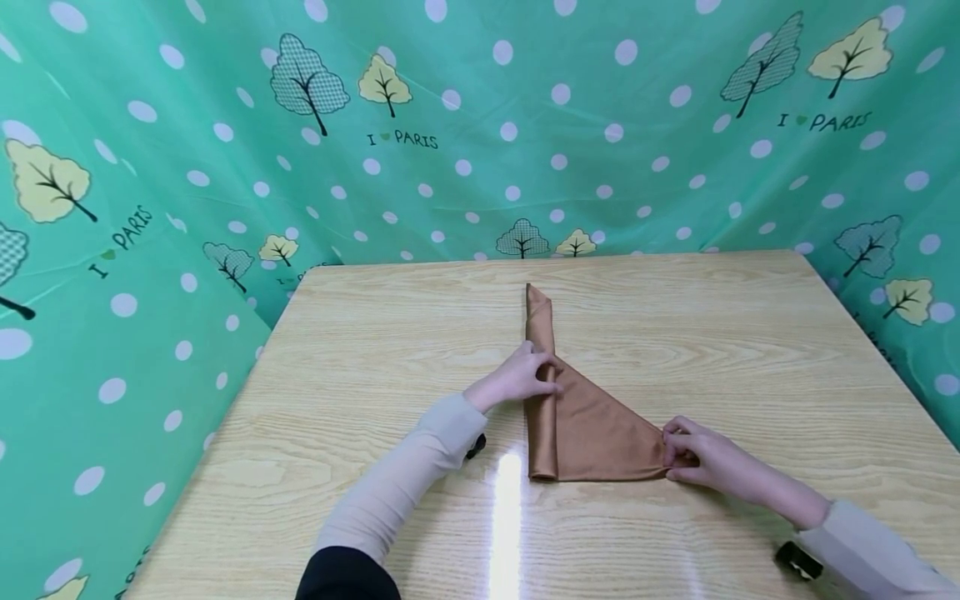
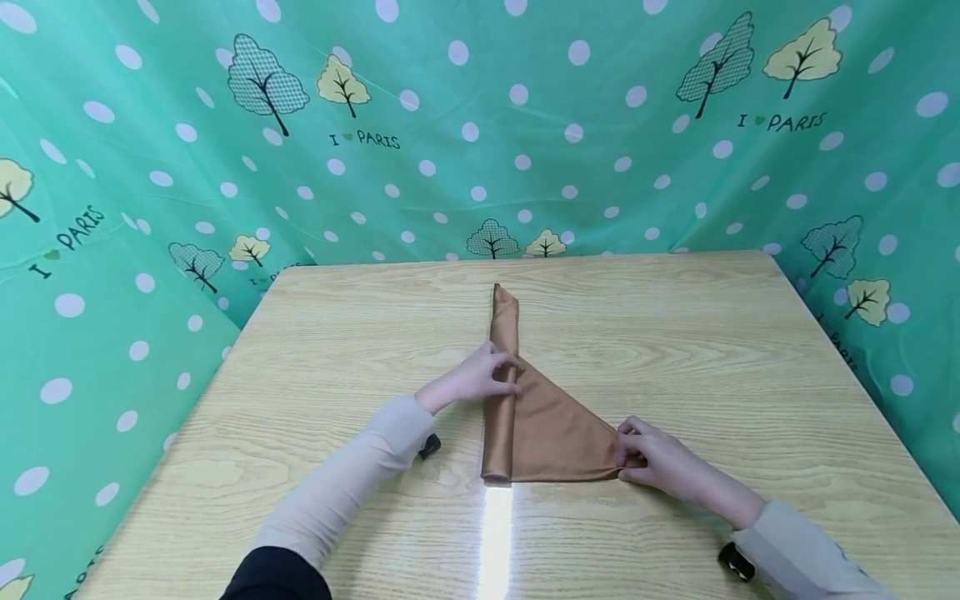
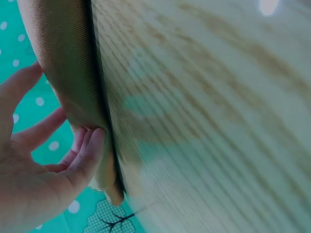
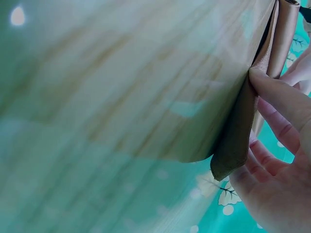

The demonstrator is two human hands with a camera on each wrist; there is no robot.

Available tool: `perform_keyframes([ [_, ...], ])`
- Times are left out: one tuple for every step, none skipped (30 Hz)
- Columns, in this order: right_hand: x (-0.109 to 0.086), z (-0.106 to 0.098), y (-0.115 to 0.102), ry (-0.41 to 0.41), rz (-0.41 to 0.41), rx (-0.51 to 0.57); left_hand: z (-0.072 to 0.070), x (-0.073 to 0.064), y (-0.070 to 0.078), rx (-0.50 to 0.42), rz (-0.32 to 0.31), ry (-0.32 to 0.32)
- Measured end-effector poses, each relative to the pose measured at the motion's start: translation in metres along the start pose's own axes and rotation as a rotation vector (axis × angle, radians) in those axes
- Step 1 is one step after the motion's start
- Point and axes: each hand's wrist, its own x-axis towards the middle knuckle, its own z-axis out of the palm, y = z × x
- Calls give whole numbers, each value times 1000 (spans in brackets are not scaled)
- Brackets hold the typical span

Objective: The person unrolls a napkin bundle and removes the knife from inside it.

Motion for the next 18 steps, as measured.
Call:
perform_keyframes([
  [0,0,0,-1,1,0,0,1,0,13,-2,-7],
  [0,0,0,-2,2,0,0,1,1,29,-1,-12],
  [0,0,0,-4,3,2,0,1,1,43,0,-18],
  [0,0,0,-3,4,1,0,2,2,60,2,-23],
  [0,0,0,-4,4,1,-1,2,2,76,1,-30],
  [0,0,0,-6,6,0,-1,3,3,90,1,-37],
  [0,0,0,-5,5,-2,-1,3,4,104,0,-43],
  [0,0,0,-4,5,-2,-1,4,4,114,-1,-47],
  [0,0,0,-4,6,-3,-1,4,4,121,-3,-51],
  [0,0,0,0,4,-5,-1,5,5,124,-4,-53],
  [0,0,0,1,3,-6,-1,6,5,125,-8,-57],
  [0,0,0,4,2,-8,0,7,4,126,-12,-58],
  [0,0,-1,5,1,-8,0,8,4,127,-18,-59],
  [0,0,-1,7,1,-9,0,9,4,127,-24,-60],
  [0,0,-1,8,1,-11,1,10,4,128,-30,-60],
  [0,1,-1,8,2,-12,1,10,3,132,-37,-63],
  [0,1,-1,8,4,-12,1,11,3,136,-42,-62],
  [0,0,-1,6,6,-11,1,12,2,140,-46,-62],
])
